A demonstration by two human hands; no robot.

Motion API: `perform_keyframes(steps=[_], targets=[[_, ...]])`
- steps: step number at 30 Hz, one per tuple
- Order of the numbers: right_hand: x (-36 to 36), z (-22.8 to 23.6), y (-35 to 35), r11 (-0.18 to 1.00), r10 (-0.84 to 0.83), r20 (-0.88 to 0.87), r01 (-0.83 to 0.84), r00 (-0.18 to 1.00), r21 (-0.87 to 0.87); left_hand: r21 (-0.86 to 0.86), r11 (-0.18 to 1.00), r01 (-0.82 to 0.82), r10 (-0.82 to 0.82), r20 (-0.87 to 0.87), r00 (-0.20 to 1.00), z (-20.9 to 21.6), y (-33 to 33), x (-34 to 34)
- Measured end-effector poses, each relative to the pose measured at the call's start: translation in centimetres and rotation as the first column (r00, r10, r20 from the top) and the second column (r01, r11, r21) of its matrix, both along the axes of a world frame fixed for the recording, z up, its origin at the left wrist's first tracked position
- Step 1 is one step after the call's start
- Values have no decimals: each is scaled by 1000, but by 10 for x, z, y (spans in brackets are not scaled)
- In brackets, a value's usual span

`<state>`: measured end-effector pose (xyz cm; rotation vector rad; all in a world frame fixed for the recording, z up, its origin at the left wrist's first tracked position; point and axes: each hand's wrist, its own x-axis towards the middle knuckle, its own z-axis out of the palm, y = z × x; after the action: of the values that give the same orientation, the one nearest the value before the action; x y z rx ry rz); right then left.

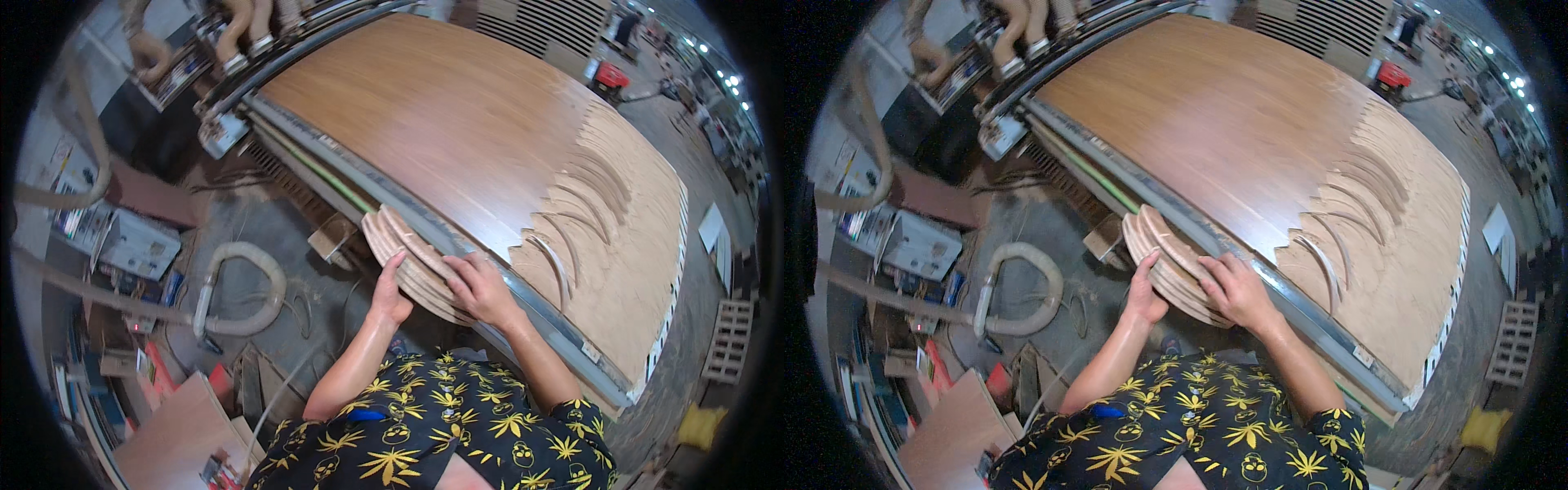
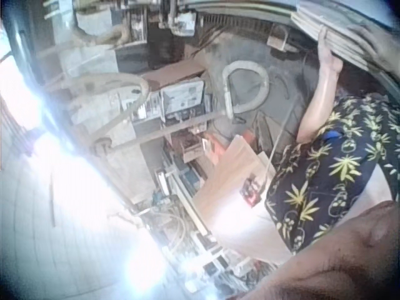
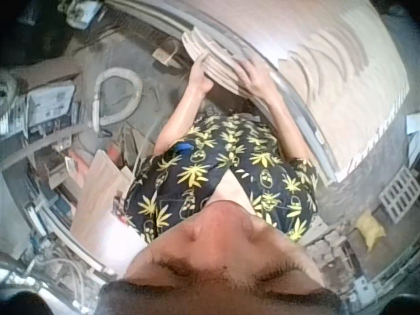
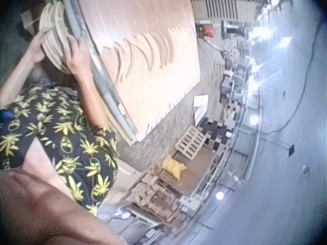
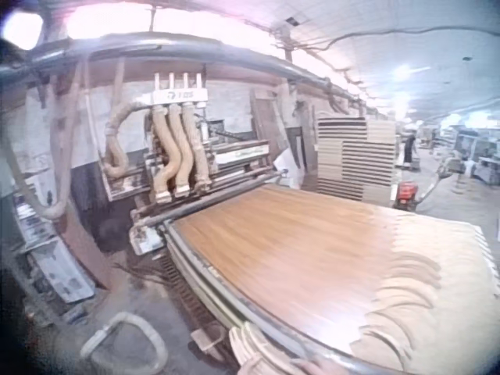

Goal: The person picks up curved wooden components from a machine bed and places them onto a sorted stack on a nearby board.

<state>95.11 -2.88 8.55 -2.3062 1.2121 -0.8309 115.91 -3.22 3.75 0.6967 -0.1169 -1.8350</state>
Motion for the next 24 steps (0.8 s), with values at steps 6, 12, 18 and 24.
perform_keyframes(steps=[6, 12, 18, 24], targets=[[-20, -11, -6, 995, 92, 67, -95, 993, 38, -144, 985, 95, -85, 75, 994, 5, -2, -5], [-101, -37, -31, 996, -23, 83, 16, 996, 83, -76, 996, 40, -28, 156, 987, 0, -20, -35], [-290, -87, -129, 785, -616, -136, 619, 776, -24, -65, 996, -53, 66, 218, 974, -2, -15, -37], [-444, -133, -186, 334, -876, -411, 932, 252, -140, -11, 991, -137, 134, 307, 942, 2, -4, -44]])
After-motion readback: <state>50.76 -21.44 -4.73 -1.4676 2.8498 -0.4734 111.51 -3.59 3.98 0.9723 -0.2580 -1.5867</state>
